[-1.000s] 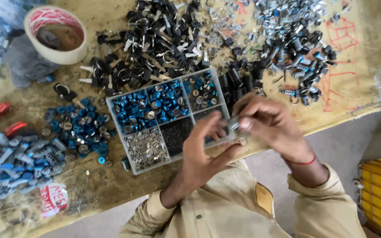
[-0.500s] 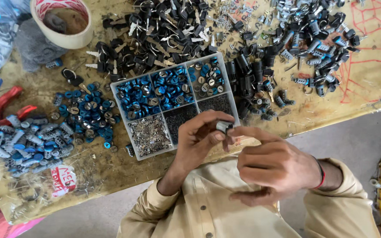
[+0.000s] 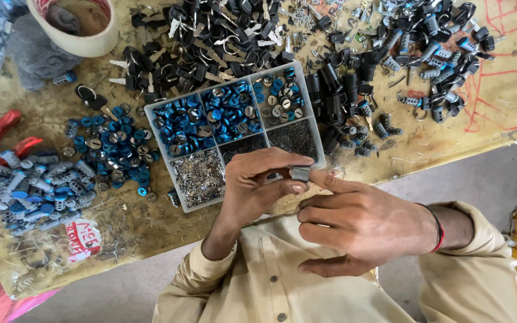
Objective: The person sits at a workbench covered with lock cylinders, keys and small hardware, picking up small blue-capped lock parts and placing them one at a time into the compartments of a plastic sorting tray. They occasionally handle a lock cylinder in both hands before returning parts to the tray.
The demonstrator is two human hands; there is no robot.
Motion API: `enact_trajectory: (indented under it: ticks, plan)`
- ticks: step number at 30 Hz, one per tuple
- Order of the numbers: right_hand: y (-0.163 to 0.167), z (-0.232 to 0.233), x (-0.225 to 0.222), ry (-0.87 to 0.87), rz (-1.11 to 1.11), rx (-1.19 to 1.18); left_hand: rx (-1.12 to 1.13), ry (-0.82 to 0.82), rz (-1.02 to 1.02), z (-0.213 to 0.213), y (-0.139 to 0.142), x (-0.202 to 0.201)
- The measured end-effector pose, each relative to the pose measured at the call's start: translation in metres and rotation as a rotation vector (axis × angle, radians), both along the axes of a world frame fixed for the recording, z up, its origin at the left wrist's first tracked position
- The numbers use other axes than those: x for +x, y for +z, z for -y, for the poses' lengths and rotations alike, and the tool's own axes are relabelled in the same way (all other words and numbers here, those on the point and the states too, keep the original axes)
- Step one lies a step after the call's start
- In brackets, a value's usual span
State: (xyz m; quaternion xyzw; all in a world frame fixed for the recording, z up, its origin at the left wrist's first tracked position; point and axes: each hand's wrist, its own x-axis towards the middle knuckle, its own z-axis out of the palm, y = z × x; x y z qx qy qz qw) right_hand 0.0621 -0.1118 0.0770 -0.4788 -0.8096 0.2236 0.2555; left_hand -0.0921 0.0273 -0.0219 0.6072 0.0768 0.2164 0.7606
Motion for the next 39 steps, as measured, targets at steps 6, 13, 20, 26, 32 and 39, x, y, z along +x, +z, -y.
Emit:
enact_trajectory:
  ticks: [6, 13, 20, 26, 32, 39]
  plan:
    - [-0.004, 0.001, 0.000, -0.007, -0.006, -0.053, 0.153, 0.006, -0.018, -0.002, 0.002, -0.002]
    - [-0.004, 0.000, -0.002, -0.019, -0.010, -0.040, 0.183, -0.012, -0.012, 0.001, 0.001, 0.000]
    - [-0.004, -0.002, -0.005, -0.008, -0.011, -0.073, 0.220, 0.000, 0.013, -0.001, 0.004, -0.002]
    - [-0.005, 0.000, -0.004, -0.006, -0.053, -0.115, 0.252, 0.007, 0.021, 0.000, 0.003, -0.001]
    - [-0.010, -0.002, 0.013, 0.043, -0.340, -0.167, 0.031, -0.060, 0.046, 0.004, -0.003, -0.001]
    - [-0.028, 0.010, 0.022, 0.008, -0.418, 0.022, -0.225, -0.056, 0.078, 0.007, -0.024, 0.003]
